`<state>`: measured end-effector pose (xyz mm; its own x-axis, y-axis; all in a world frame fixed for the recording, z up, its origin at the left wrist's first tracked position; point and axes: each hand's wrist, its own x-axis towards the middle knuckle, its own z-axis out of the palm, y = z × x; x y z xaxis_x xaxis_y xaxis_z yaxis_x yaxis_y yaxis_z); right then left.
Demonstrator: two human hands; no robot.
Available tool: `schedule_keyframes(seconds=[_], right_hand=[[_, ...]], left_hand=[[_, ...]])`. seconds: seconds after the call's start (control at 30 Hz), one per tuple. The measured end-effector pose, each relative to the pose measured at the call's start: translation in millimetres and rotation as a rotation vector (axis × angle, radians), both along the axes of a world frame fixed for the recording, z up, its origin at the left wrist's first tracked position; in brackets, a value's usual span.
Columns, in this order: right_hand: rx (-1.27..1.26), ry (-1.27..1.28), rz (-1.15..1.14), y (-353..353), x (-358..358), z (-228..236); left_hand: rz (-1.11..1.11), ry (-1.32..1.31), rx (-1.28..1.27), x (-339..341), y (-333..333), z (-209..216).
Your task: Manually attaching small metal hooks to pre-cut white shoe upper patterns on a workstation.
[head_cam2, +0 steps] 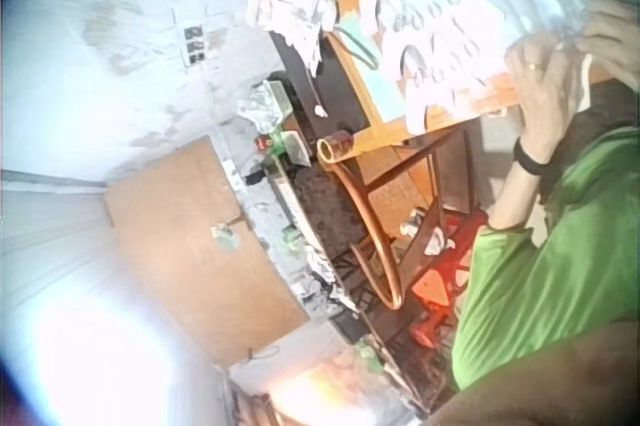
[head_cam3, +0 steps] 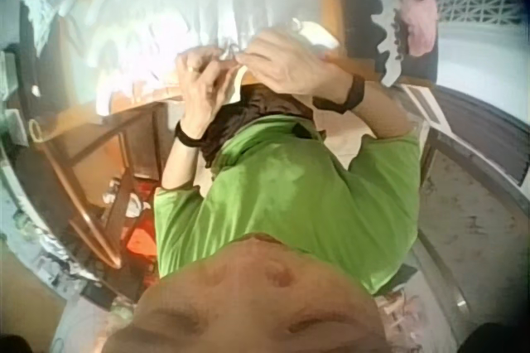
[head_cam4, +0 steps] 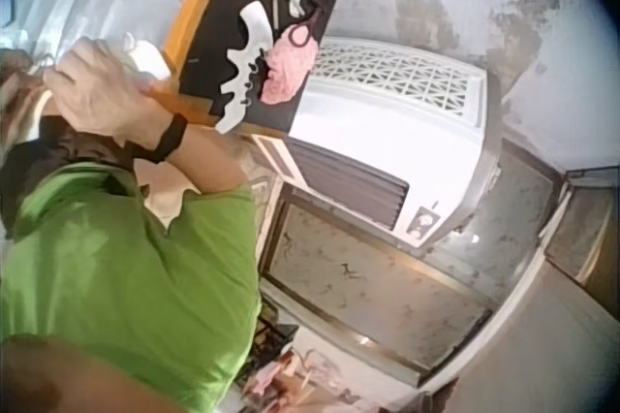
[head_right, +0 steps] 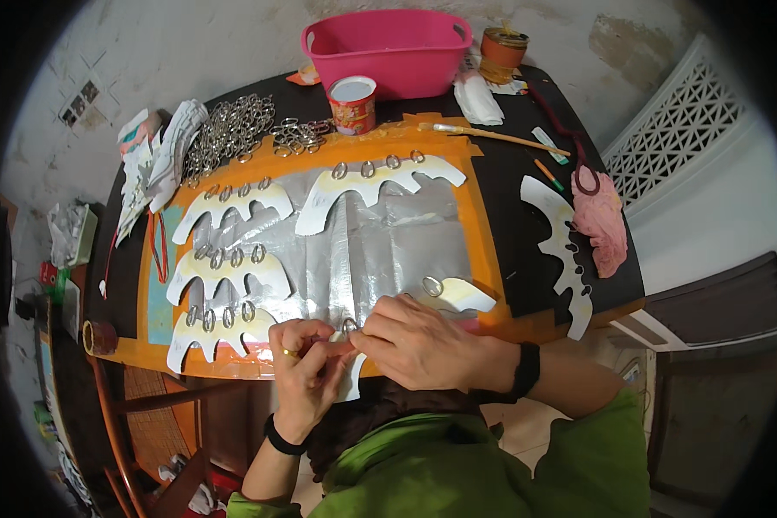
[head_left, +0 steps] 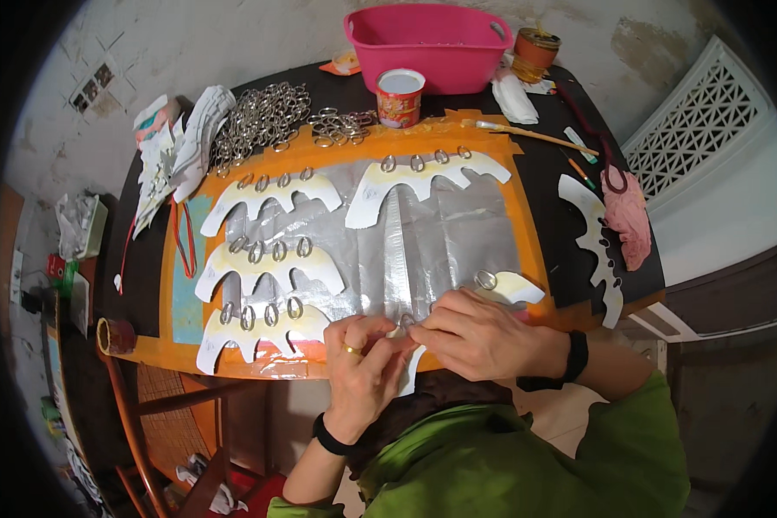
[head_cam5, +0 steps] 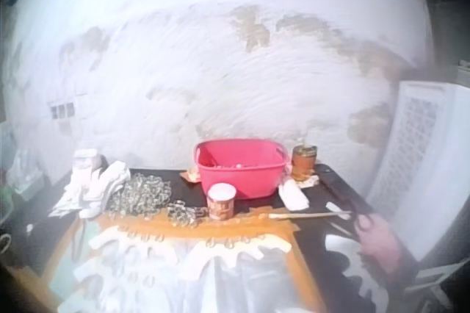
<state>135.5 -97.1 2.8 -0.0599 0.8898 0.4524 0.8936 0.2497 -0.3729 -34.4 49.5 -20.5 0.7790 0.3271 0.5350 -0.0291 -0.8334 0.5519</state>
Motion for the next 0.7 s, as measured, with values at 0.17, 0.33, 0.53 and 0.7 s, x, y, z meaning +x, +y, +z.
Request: schedule_keyframes(seconds=[0.17, 0.33, 0.53, 0.7], right_hand=[[0.034, 0.043, 0.012, 2.2, -0.2, -5.6], [0.031, 0.005, 0.031, 0.0, 1.7, -6.4], [-0.005, -0.063, 0.047, -0.4, 4.6, -1.7], [-0.003, -0.083, 0.033, -1.7, 2.7, -0.3]], left_hand=[[0.011, 0.023, -0.037, -2.3, -1.4, 5.4], [-0.049, 0.105, -0.572, -6.4, 7.4, 29.0], [-0.2, 0.347, 0.007, 9.9, 30.7, 43.0], [-0.236, 0.402, 0.021, 13.4, 32.0, 44.7]])
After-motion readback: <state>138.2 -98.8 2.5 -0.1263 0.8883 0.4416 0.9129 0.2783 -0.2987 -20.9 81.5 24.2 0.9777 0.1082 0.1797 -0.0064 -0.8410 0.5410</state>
